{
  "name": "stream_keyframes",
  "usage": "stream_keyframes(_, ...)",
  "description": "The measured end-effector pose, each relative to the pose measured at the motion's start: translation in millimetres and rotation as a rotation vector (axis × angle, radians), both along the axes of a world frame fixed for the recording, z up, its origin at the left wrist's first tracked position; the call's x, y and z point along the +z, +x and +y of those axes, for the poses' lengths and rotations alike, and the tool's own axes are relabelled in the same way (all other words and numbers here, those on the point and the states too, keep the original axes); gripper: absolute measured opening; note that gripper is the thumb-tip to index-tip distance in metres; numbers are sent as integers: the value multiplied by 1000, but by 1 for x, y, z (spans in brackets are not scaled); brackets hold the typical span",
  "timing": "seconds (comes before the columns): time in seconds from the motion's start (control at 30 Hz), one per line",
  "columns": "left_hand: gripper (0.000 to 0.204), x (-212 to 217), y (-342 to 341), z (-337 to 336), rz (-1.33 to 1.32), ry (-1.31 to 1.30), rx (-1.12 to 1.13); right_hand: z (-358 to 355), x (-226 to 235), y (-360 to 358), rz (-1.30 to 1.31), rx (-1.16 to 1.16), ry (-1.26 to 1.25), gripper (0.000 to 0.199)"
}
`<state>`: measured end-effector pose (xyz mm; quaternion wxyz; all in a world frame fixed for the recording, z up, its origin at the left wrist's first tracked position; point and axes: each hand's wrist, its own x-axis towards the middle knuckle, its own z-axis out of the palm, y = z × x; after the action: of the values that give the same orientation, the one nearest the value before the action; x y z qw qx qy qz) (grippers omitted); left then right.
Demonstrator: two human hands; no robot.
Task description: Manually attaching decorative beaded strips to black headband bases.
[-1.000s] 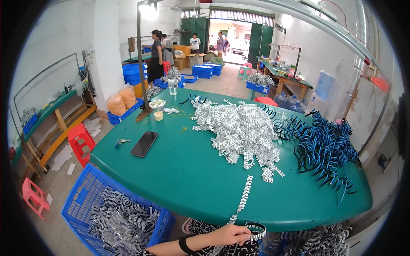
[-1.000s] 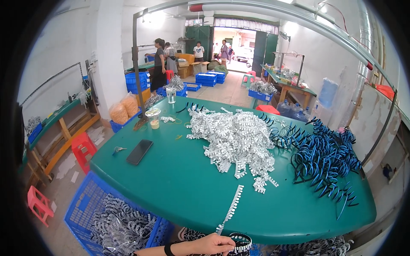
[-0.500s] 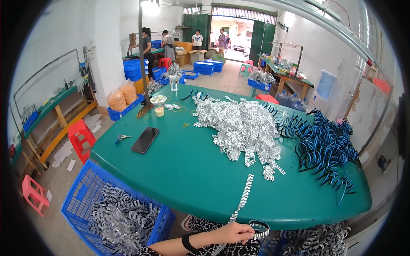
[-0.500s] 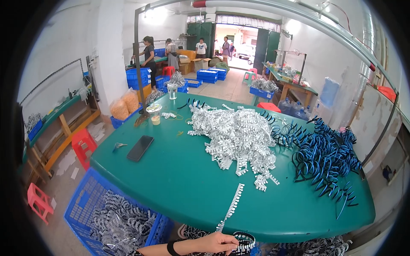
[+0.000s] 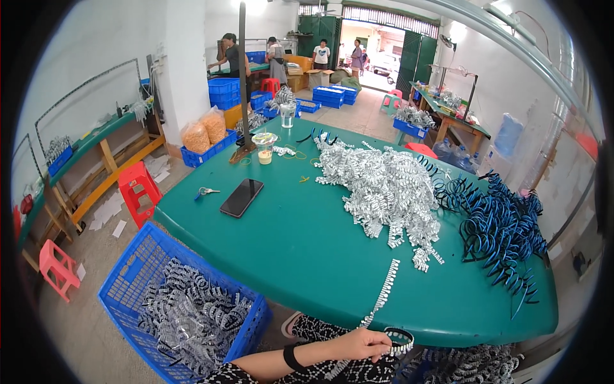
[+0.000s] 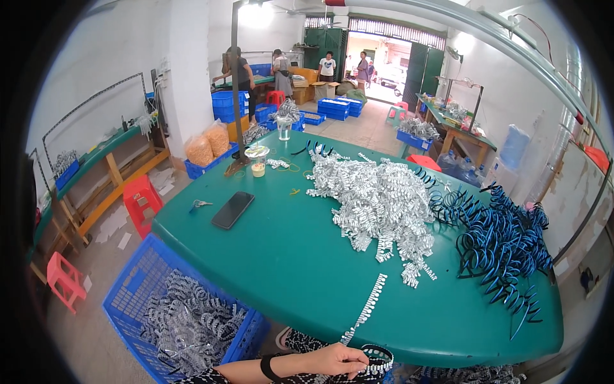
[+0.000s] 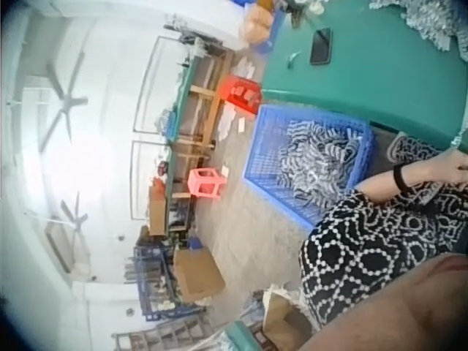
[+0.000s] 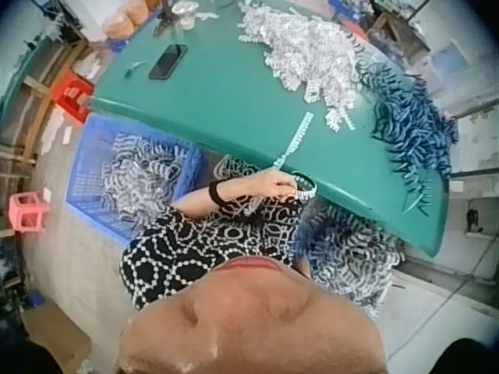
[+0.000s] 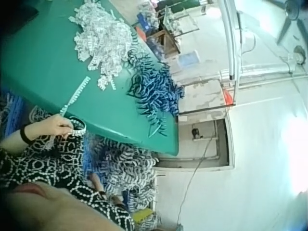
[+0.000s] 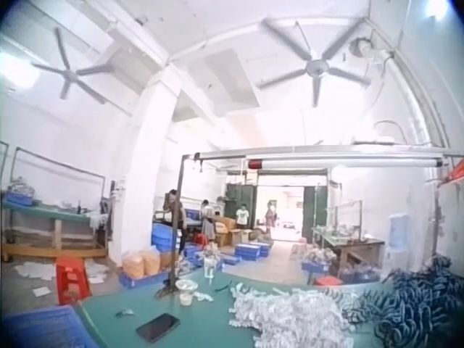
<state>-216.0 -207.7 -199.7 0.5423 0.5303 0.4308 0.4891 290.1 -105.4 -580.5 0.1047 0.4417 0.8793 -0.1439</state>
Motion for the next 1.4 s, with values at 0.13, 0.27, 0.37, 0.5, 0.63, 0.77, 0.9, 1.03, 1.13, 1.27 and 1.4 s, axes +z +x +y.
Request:
stream_keyframes(0.13,22,10,-8,-11,108,-7,-10,-21,340,-207,328,-283,-462,28)
stream_keyframes(0.27,20,10,-6,-12,71,50,24,-33,459,-264,786,-161,-428,19)
stream_keyframes(0.37,21,12,-6,-16,60,12,21,-37,482,-279,835,32,-309,17)
stream_keyframes(0.5,19,16,-4,-20,81,45,21,-46,478,-306,912,320,46,19)
stream_keyframes(0.63,18,18,-4,-21,152,66,-26,-56,463,-324,972,377,96,23)
stream_keyframes(0.77,15,6,-1,-20,228,110,-29,-61,454,-325,918,396,164,22)
stream_keyframes(0.9,16,1,3,-19,266,126,-39,-60,447,-318,875,383,165,22)
stream_keyframes(1.03,16,0,7,-20,273,117,-41,-57,440,-310,841,348,216,20)
stream_keyframes(1.13,16,-3,7,-21,262,143,-45,-57,434,-307,829,329,213,19)
stream_keyframes(1.27,16,-1,5,-21,302,121,-60,-56,431,-308,852,318,190,18)
stream_keyframes(1.4,16,-2,3,-22,316,150,-43,-54,426,-309,839,321,168,19)
